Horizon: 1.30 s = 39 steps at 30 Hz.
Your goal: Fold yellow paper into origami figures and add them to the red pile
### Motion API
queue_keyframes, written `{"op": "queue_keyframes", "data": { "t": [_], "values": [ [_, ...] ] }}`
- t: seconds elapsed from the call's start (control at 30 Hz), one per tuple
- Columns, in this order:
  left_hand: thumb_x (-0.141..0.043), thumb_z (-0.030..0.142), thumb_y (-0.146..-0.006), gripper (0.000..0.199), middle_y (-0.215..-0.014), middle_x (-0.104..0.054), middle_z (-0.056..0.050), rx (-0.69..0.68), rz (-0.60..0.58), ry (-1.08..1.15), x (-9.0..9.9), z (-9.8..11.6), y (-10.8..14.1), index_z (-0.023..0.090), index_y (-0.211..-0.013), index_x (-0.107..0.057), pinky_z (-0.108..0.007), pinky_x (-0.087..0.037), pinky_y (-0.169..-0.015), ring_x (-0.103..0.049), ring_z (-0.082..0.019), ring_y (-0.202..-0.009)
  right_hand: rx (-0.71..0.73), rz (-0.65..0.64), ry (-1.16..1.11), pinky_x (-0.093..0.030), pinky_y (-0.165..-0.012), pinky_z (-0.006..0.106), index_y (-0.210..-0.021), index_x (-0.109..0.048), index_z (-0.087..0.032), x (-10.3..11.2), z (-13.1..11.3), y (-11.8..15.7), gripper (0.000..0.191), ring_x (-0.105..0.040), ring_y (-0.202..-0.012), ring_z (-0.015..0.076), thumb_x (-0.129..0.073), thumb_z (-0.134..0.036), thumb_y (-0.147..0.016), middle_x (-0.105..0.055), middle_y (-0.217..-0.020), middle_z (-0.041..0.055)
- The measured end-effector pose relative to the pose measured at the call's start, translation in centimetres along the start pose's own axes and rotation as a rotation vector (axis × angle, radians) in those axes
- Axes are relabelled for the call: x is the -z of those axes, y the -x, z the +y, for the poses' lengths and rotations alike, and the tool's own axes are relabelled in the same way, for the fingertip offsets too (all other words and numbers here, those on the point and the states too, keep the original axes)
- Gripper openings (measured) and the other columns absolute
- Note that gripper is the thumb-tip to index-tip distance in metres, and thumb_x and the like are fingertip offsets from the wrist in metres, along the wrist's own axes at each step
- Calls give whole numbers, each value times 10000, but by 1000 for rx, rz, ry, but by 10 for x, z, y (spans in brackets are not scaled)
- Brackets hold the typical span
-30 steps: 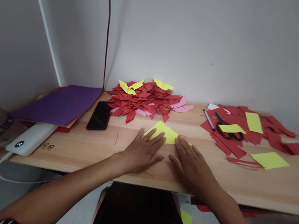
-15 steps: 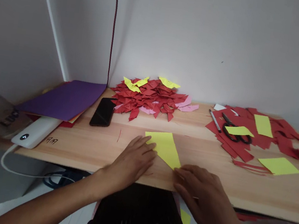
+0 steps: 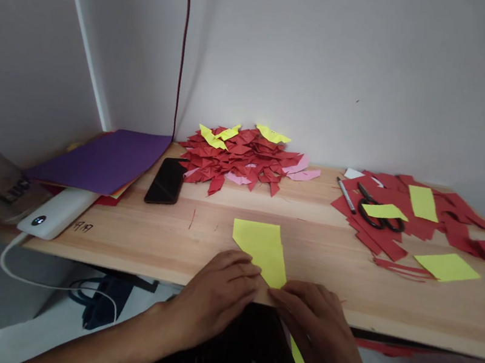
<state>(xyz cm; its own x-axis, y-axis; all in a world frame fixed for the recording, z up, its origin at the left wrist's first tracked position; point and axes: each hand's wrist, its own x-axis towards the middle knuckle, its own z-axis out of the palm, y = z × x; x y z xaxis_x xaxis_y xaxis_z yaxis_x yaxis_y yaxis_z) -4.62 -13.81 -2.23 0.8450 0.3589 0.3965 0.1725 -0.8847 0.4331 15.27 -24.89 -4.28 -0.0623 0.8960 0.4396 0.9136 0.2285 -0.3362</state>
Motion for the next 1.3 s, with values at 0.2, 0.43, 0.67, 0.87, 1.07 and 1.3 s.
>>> {"op": "queue_keyframes", "data": {
  "t": [0.2, 0.43, 0.67, 0.87, 1.07, 1.3],
  "values": [
    [-472, 146, -923, 287, -1219, -641, -23, 58, 15, 75, -1, -4, 0, 192, -1184, -583, -354, -369, -1112, -490, -152, -1222, 42, 6, -4, -488, -766, 337, -1089, -681, -236, 2, 6, -1, 236, -606, -871, 189, -525, -203, -914, -667, -968, 68],
    [-476, 169, -919, 229, -1077, -677, -48, 102, 82, 145, 1, 1, -1, 192, -1080, -637, -349, -448, -992, -562, -163, -1071, 40, 25, -120, -505, -646, 270, -873, -711, -242, 8, 8, -3, 202, -609, -737, 151, -522, -184, -909, -659, -799, 24],
    [-456, 329, -942, 460, -924, -700, -26, 441, -80, 381, 20, 19, -5, 256, -1396, -443, -299, -513, -747, -631, -150, -781, -42, 149, -254, -543, -637, 189, -912, -676, -241, 20, 0, -15, 162, -661, -749, 116, -542, -153, -897, -670, -831, 14],
    [-435, 377, -938, 396, -1173, -679, -56, 512, -66, 613, 23, 8, -35, 223, -1257, -612, -326, -473, -913, -622, -188, -1044, 136, 146, -352, -526, -605, 160, -886, -687, -226, 28, -24, -30, 172, -636, -690, 90, -542, -135, -900, -649, -765, 7],
    [-502, 197, -833, 327, -715, -669, -13, 545, 24, 498, 26, -26, -84, 167, -1077, -718, -236, -405, -597, -522, -114, -599, 10, 242, 85, -497, -934, 381, -1096, -679, -215, 54, 36, -59, 247, -595, -1106, 227, -503, -281, -935, -651, -1139, 122],
    [-483, 115, -752, 316, -612, -566, 7, 554, 266, 592, 11, -67, -114, 133, -928, -744, -209, -277, -528, -358, -74, -515, -541, 103, 469, -445, -820, 388, -1204, -664, -58, 84, 182, -78, 623, -552, -1188, 300, -250, -469, -985, -580, -1225, 256]
  ]
}}
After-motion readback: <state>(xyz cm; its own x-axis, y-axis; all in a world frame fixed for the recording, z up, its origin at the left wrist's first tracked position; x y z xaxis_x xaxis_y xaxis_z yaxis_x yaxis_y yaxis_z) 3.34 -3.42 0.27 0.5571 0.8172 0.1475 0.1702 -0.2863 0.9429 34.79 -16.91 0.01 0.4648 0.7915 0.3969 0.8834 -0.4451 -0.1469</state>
